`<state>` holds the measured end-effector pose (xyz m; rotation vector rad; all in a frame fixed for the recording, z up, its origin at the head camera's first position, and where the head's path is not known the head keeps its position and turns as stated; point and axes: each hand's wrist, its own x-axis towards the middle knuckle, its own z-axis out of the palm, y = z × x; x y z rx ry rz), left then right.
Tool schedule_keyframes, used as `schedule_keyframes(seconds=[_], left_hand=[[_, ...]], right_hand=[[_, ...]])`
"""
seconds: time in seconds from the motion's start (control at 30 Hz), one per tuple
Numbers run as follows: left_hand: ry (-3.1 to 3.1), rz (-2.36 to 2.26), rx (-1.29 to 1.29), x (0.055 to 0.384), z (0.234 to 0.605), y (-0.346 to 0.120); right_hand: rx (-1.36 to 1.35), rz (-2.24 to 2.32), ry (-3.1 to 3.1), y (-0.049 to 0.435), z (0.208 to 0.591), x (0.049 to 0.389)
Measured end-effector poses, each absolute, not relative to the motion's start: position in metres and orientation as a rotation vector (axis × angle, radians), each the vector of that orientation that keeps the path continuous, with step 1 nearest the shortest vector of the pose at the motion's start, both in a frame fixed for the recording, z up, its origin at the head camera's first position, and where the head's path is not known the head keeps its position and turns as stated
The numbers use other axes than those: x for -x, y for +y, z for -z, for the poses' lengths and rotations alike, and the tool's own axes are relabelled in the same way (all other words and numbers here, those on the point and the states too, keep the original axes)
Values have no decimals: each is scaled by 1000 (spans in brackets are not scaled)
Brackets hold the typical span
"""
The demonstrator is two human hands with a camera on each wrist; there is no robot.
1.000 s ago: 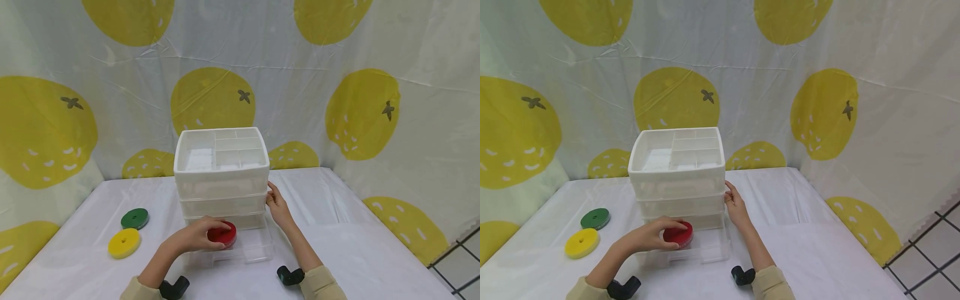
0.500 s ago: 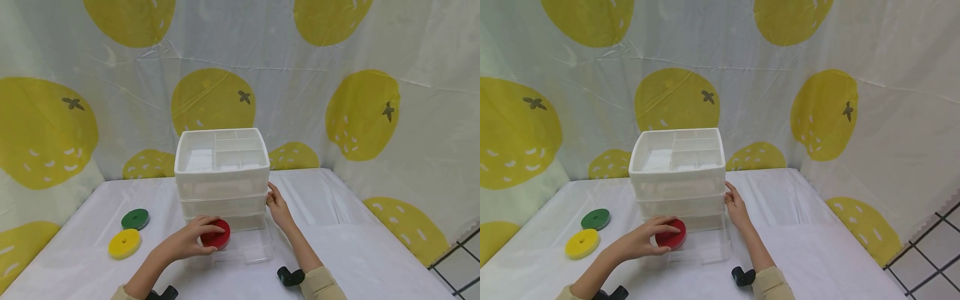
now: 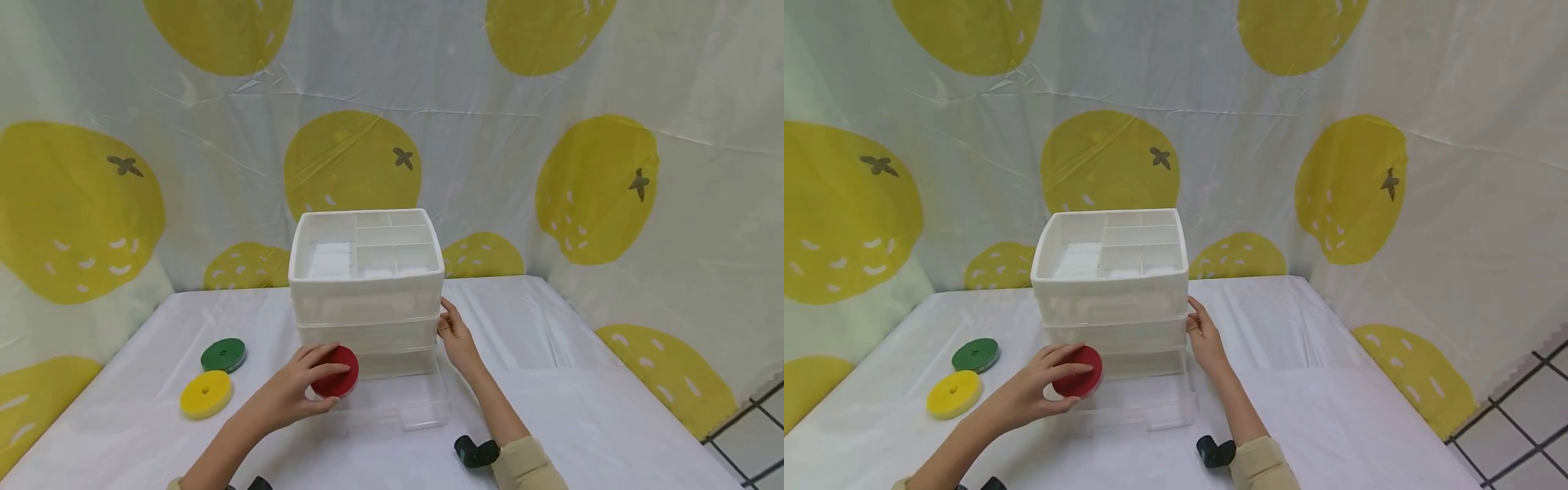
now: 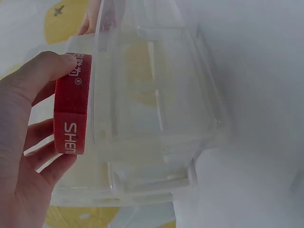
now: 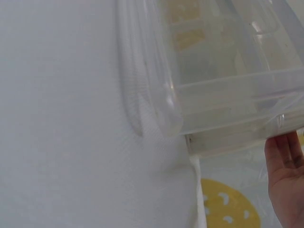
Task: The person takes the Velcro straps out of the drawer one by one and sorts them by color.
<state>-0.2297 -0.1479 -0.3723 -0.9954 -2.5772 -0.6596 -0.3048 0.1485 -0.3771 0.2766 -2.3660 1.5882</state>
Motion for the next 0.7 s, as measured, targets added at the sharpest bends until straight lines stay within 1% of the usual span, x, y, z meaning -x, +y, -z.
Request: schedule_keyframes(seconds=[0.17, 0.3, 0.43, 0.6, 0.7], left_hand=[[-2564, 670, 900, 225, 372, -158], [-2523, 665, 870, 223, 372, -164], [-2476, 644, 865, 222, 372, -168], [-2431, 605, 828, 216, 372, -175], [-2408, 577, 787, 213, 372, -181]], right_hand=[[-293, -1613, -2358, 155, 394, 321], [-309, -1607, -2351, 157, 402, 327], [-327, -1609, -2346, 157, 400, 325], [-335, -1617, -2340, 155, 389, 315], [-332, -1650, -2330, 154, 390, 317]])
